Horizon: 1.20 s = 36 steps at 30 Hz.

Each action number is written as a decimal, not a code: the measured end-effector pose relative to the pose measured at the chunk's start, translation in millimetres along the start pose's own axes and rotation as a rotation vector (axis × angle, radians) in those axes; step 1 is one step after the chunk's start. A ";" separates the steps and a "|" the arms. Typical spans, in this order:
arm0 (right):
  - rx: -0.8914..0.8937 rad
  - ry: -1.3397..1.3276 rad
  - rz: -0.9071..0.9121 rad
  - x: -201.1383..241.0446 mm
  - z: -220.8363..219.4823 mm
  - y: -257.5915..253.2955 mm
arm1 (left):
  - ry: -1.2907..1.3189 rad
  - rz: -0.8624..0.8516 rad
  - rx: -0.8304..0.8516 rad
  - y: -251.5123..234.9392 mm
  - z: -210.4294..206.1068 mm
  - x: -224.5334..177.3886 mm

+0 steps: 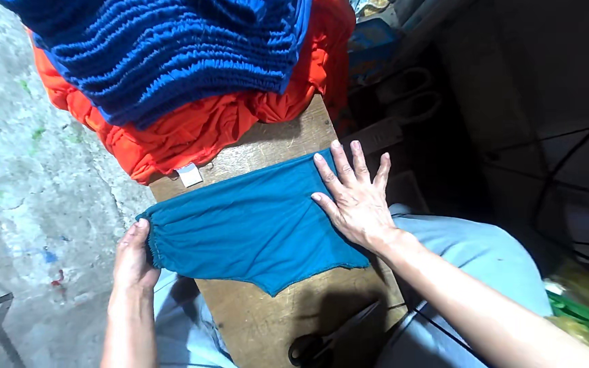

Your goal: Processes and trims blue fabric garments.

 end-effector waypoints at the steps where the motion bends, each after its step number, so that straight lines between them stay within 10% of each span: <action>1: -0.006 -0.002 -0.002 5.0 2.8 0.9 | 0.005 0.004 0.003 1.2 -1.3 -0.9; 19: 0.010 -0.007 -0.034 3.2 -0.2 25.0 | -0.170 -0.039 -0.009 -4.9 4.6 -2.3; 25: -0.007 -0.067 -0.141 -28.2 12.8 45.0 | -0.571 -0.522 -0.169 27.8 22.7 -58.1; 30: -0.064 -0.139 -0.200 -37.0 21.8 67.4 | -0.883 -1.140 0.036 142.7 -90.5 -85.3; 36: -0.099 -0.157 -0.157 -13.0 25.5 100.0 | -1.030 -1.438 0.440 217.6 -244.0 -24.3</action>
Point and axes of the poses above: each hand's wrist, its own y-axis away from the middle knuckle, its own z-axis out of the back of the hand, x = y × z, the point moved 10 cm from there along -y, towards the middle knuckle, and after that the axes turned 10 degrees about -x, right-handed, at the moved point
